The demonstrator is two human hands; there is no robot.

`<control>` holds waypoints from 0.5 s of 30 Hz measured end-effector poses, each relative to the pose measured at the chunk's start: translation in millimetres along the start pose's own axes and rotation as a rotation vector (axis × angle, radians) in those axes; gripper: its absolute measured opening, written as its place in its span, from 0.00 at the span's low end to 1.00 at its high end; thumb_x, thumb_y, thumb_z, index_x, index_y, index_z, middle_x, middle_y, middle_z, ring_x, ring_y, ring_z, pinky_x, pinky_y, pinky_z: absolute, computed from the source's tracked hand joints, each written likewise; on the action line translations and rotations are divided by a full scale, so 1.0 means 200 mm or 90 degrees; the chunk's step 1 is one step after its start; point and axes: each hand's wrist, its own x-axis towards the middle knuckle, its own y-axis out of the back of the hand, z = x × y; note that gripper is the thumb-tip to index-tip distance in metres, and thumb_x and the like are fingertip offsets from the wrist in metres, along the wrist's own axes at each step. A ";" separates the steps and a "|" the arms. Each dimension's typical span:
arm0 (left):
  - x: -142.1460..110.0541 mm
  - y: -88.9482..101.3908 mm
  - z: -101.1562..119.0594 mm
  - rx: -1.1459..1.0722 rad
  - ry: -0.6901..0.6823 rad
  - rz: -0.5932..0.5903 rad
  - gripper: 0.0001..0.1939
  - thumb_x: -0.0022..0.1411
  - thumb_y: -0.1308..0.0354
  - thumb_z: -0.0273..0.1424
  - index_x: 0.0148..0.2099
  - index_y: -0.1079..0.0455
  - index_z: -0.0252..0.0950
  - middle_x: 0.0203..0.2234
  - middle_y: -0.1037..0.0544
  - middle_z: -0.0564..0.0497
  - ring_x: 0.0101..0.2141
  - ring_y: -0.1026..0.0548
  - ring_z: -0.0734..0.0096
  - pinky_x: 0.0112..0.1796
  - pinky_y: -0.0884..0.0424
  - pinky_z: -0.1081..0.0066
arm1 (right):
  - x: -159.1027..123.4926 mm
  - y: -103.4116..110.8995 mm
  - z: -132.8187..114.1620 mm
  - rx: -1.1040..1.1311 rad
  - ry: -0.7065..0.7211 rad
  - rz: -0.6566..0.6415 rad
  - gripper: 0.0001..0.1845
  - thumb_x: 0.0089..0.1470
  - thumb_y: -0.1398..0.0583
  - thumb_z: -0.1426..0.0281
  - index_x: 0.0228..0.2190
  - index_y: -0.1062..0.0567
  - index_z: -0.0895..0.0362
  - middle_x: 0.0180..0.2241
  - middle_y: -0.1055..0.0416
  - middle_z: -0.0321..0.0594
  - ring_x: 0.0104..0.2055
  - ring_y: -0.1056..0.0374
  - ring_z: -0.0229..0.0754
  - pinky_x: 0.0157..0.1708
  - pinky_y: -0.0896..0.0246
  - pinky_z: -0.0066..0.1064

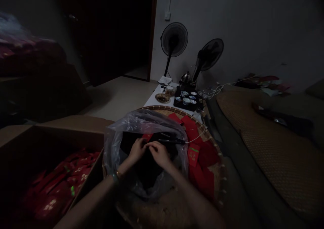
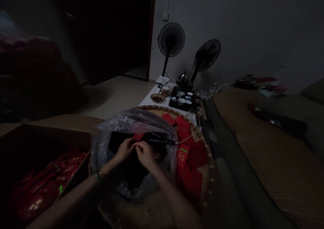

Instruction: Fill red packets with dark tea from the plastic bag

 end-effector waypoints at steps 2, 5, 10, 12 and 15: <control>0.08 0.00 0.03 0.222 -0.041 -0.034 0.14 0.54 0.46 0.25 0.44 0.30 0.32 0.42 0.29 0.40 0.46 0.33 0.59 0.49 0.41 0.64 | 0.06 0.11 0.12 -0.062 -0.041 0.034 0.15 0.50 0.49 0.76 0.36 0.25 0.58 0.39 0.28 0.43 0.44 0.33 0.41 0.48 0.40 0.36; 0.19 -0.04 0.06 0.395 -0.036 -0.053 0.18 0.54 0.44 0.30 0.47 0.33 0.28 0.43 0.30 0.36 0.47 0.33 0.55 0.48 0.41 0.62 | 0.23 0.24 0.25 -0.082 -0.102 0.099 0.20 0.48 0.48 0.79 0.43 0.27 0.60 0.47 0.32 0.46 0.51 0.37 0.42 0.54 0.47 0.36; 0.26 -0.06 0.03 0.491 0.013 -0.079 0.16 0.53 0.44 0.31 0.45 0.31 0.32 0.38 0.26 0.39 0.41 0.29 0.58 0.40 0.36 0.67 | 0.46 0.36 0.33 0.006 -0.114 0.114 0.25 0.47 0.48 0.79 0.48 0.31 0.59 0.52 0.36 0.42 0.54 0.40 0.40 0.57 0.51 0.37; 0.27 -0.05 0.01 0.508 0.031 -0.096 0.13 0.54 0.45 0.33 0.42 0.29 0.35 0.36 0.25 0.42 0.39 0.27 0.61 0.36 0.35 0.71 | 0.46 0.36 0.34 0.021 -0.106 0.088 0.23 0.47 0.49 0.80 0.46 0.30 0.58 0.49 0.33 0.40 0.51 0.37 0.39 0.54 0.46 0.36; 0.26 -0.04 0.00 0.519 0.047 -0.107 0.14 0.54 0.45 0.37 0.42 0.29 0.37 0.38 0.24 0.45 0.39 0.27 0.64 0.35 0.36 0.73 | 0.38 0.31 0.35 0.035 -0.109 0.045 0.19 0.48 0.49 0.79 0.41 0.27 0.58 0.43 0.28 0.39 0.44 0.32 0.39 0.48 0.38 0.37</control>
